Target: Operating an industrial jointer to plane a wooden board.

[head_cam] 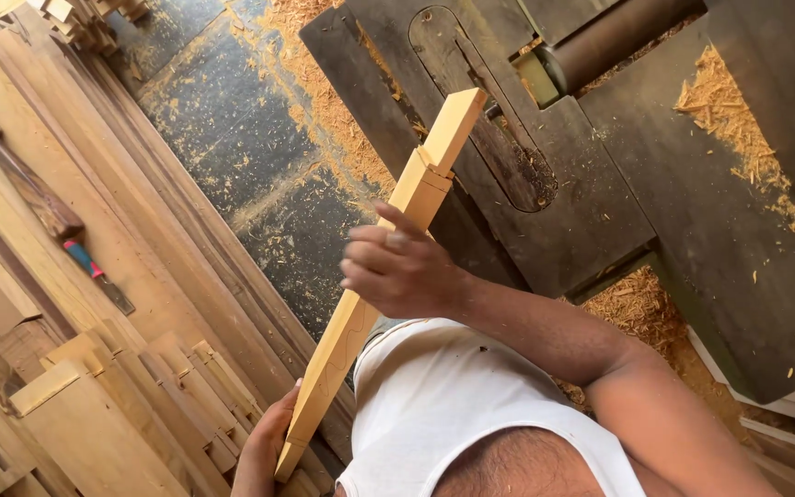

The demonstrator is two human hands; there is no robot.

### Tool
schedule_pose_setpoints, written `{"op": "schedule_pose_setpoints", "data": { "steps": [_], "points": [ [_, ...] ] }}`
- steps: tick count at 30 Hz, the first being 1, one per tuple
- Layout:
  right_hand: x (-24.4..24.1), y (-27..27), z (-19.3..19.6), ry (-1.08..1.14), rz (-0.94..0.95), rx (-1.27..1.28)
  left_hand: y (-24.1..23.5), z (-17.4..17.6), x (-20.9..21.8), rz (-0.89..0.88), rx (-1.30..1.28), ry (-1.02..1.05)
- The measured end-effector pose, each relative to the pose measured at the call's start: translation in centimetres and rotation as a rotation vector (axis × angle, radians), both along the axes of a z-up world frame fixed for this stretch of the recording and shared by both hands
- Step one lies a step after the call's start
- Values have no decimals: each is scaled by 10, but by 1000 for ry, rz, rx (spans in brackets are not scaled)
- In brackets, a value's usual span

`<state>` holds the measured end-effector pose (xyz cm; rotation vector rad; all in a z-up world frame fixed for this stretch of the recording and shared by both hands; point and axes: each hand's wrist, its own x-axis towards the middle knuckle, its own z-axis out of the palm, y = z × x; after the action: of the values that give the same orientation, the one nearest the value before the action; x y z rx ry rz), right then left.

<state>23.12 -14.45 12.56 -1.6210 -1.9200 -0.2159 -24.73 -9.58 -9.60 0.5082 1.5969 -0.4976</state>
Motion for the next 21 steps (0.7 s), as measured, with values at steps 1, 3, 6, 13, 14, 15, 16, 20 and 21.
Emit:
{"op": "schedule_pose_setpoints", "data": {
  "steps": [1, 3, 6, 13, 14, 15, 16, 20, 21],
  "points": [
    [-1, -8, -4, 50, -36, 71, 3, 0, 2, -10, 5, 5],
    [10, -30, 2, 256, -205, 53, 6, -5, 2, -28, 13, 19],
    [27, -56, -3, 627, -447, 29, 11, 9, 27, -64, 127, 45],
    [78, -123, -103, 2024, -618, -59, 45, -14, 20, 300, 657, 18],
    [81, -128, -100, 2010, -614, -54, 49, 5, 38, 306, 657, 3],
    [80, -139, -97, 2091, -576, -73, 49, 28, 50, 427, 779, 24],
    [79, -149, -95, 2172, -537, -92, 49, 49, 62, 550, 899, 47],
    [89, -180, -117, 2268, -288, -52, 58, -43, 1, 972, 1053, -334],
    [90, -179, -112, 2286, -159, -47, 64, -21, 13, 1114, 1012, -322]
  ]
}}
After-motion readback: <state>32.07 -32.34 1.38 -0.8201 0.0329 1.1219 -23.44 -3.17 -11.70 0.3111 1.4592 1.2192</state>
